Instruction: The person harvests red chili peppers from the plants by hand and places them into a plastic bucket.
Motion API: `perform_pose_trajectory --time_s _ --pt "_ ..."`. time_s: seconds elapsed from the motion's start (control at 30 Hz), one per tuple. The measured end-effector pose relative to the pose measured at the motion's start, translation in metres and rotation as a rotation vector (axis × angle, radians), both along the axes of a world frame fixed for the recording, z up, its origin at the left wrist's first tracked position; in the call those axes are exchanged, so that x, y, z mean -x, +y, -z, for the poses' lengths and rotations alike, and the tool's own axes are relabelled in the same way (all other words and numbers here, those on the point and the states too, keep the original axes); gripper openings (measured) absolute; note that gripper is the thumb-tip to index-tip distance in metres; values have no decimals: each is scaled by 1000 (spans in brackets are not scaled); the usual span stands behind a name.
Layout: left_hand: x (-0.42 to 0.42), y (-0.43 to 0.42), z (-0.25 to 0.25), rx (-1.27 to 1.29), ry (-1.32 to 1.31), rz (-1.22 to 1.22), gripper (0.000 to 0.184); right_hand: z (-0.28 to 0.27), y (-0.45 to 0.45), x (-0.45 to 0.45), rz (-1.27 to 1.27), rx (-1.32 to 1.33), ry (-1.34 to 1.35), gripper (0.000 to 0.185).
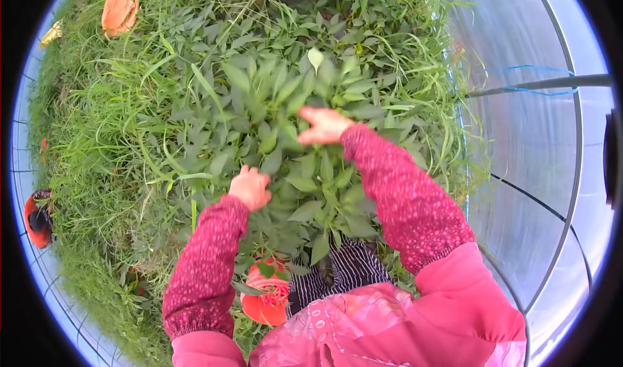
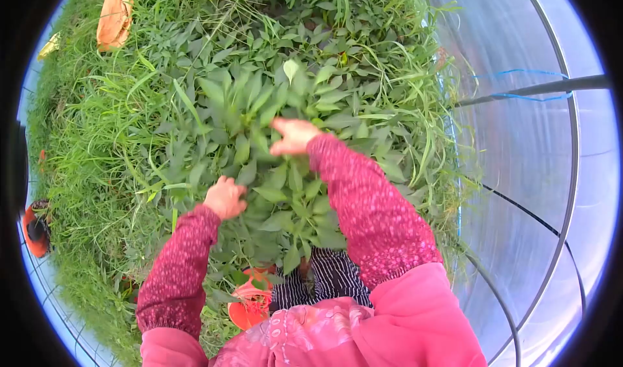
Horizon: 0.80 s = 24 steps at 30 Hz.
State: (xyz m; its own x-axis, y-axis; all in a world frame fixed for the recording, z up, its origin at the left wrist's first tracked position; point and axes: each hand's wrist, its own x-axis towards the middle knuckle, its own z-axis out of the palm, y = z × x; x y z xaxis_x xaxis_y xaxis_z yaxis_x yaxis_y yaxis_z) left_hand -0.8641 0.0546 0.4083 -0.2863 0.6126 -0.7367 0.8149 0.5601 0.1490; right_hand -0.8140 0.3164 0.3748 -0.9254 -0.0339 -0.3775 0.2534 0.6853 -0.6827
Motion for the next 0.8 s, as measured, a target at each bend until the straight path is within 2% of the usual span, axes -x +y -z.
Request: perform_pose_trajectory --time_s 0.07,0.13,0.17,0.2,0.27,0.37,0.4,0.43,0.47,0.53,0.57,0.63,0.67,0.73,0.77,0.8 --pt "-16 -36 11 73 72 155 37 -15 -29 -32 -175 11 -171 55" --pt "-32 -90 64 127 111 94 30 4 -55 -75 -299 -2 -122 48" --pt "-34 -122 88 -250 367 368 27 6 -66 -95 -355 7 -208 46" --pt "-31 -96 35 79 217 268 22 8 -75 -114 -411 19 -299 43" --pt "-28 -106 38 -64 289 159 15 17 -83 -156 -472 26 -346 38" --pt "-2 -122 44 40 357 280 16 27 -67 -208 -523 21 -455 34" --pt "8 -114 31 176 359 321 16 26 -60 -223 -521 34 -477 34" --pt "18 -125 37 168 368 319 14 22 -54 -236 -443 74 -644 33" --pt "28 -113 25 352 327 376 16 19 -46 -246 -364 111 -805 33" --pt "39 -124 31 308 302 346 22 15 -26 -267 -196 176 -1105 34" --pt "39 -110 22 313 295 349 22 53 -22 -321 -157 142 -922 34" --pt "24 -63 -4 473 236 530 29 128 -15 -428 -103 26 -549 33" --pt "17 -53 1 477 231 535 29 128 -14 -445 -101 33 -553 33" --pt "4 -37 14 569 237 666 34 130 -15 -463 165 -11 -529 33" --pt "-2 -27 14 523 210 687 34 21 -1 -353 113 27 -890 25" --pt "-8 -17 18 518 204 698 34 25 0 -362 122 30 -900 25"
